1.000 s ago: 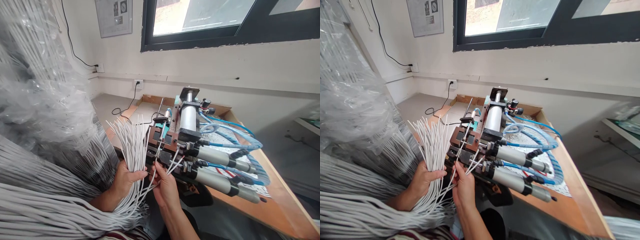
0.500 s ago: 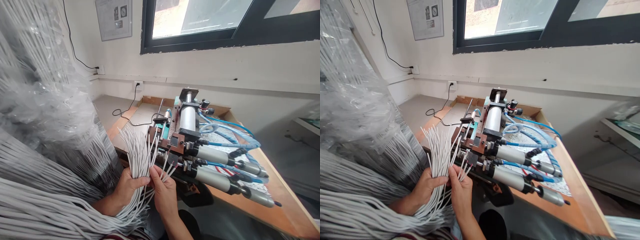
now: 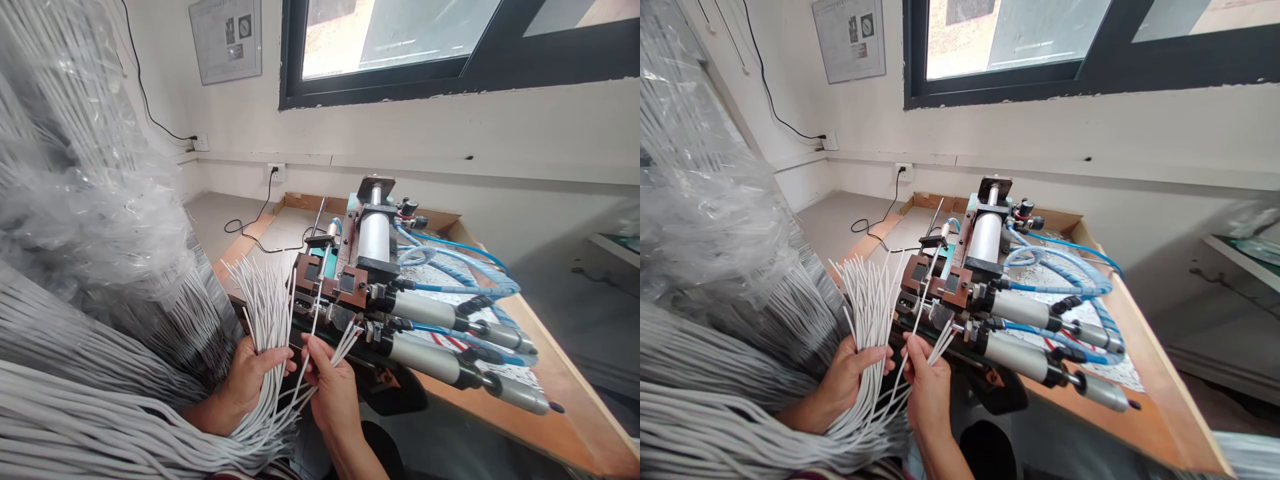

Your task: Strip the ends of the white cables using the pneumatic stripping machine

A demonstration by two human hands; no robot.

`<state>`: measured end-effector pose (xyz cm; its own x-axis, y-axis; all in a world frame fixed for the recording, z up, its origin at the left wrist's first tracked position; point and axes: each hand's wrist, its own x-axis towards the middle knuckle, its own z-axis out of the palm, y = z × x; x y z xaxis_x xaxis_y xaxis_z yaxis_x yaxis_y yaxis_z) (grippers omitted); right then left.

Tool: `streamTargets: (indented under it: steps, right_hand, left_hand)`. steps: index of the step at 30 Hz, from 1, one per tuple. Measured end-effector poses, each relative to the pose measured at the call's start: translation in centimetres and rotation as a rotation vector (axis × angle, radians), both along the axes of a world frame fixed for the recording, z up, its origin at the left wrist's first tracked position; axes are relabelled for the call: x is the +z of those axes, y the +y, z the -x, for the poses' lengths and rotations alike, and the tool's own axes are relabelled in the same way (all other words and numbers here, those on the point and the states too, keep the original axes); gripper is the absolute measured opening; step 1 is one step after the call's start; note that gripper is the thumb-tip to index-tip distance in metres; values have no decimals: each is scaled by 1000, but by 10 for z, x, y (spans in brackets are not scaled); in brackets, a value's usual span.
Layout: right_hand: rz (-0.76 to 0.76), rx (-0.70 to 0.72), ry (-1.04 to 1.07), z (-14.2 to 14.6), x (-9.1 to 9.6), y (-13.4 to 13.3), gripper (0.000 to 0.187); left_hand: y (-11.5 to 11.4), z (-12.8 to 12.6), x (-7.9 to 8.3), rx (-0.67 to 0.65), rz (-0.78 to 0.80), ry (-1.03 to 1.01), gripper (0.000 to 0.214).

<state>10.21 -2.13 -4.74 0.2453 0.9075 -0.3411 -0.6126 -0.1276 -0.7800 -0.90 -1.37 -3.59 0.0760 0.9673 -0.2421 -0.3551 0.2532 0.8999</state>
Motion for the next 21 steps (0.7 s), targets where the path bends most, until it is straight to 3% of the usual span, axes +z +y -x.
streamTargets:
  steps: [6, 13, 17, 21]
  right_hand:
    - [27, 27, 41, -2, 6, 4, 27]
    - [-40, 260, 157, 4, 10, 7, 25]
    - [-100, 85, 15, 7, 5, 1, 24]
    - [-47, -13, -5, 6, -1, -3, 27]
  left_hand:
    - [1, 0, 0, 4, -37, 20, 10]
    - [-1, 2, -1, -40, -79, 8, 15]
    - [-1, 3, 0, -14, -120, 20, 10]
    - [1, 3, -2, 35, -59, 12, 9]
